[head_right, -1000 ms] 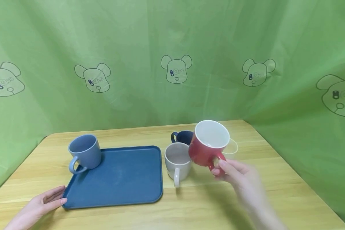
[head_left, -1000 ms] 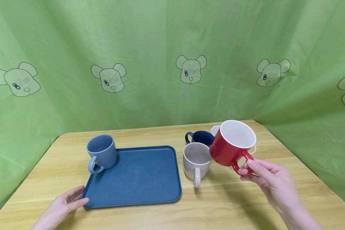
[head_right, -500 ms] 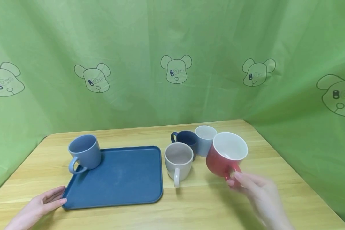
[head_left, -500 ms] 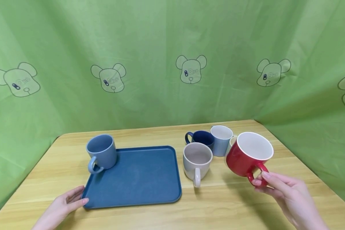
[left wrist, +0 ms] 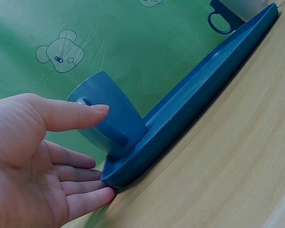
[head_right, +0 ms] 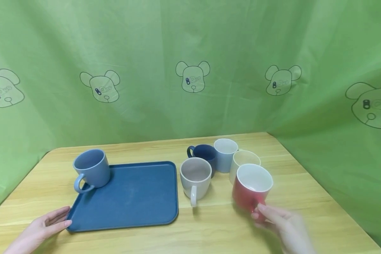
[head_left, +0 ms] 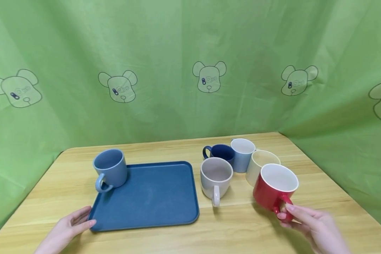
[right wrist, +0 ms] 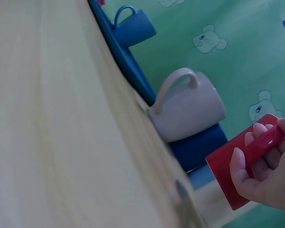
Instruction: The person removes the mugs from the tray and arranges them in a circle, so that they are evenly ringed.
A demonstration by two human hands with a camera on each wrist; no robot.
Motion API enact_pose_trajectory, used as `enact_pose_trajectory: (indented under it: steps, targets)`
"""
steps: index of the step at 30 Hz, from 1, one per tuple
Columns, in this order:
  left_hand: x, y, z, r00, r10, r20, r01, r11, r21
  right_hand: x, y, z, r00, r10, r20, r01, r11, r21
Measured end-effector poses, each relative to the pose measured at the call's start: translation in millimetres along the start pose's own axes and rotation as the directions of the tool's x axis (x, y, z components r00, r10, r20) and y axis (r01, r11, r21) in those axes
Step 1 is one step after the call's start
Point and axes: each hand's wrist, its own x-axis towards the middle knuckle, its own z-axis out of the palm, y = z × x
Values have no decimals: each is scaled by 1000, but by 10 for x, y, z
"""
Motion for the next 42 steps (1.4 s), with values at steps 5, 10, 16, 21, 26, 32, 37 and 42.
enact_pose_trajectory:
  steps: [5, 10, 16, 21, 26, 32, 37, 42]
  targets:
    - [-4, -4, -4, 1000, 4, 0, -4, 1000, 3, 11, 34, 53, 991, 97, -89, -102, 993, -60]
    - [-2, -8, -5, 1000, 4, 7, -4, 1000, 1, 56, 81, 51, 996, 87, -23, -88, 996, -31]
    - [-1, -13, 4, 1000, -6, 6, 6, 1000, 3, 92, 136, 35, 995, 93, 16, -94, 995, 16]
    - [-1, -11, 7, 1000, -8, 3, 7, 1000, 5, 105, 190, 18, 997, 79, 14, -80, 995, 62]
    - [-6, -13, 5, 1000, -14, -3, 14, 1000, 9, 111, 240, -5, 998, 59, 12, -60, 995, 81]
    - [-17, -21, 2, 1000, -16, -11, 16, 1000, 8, 145, 249, -31, 994, 106, 35, -107, 993, 46]
    - [-17, -15, -10, 1000, -6, -7, 6, 999, 33, 179, 223, -91, 981, 97, 167, -96, 995, -12]
    - [-7, -4, -15, 1000, 2, 0, -2, 999, 43, 169, 174, -63, 994, 103, 43, -93, 978, -188]
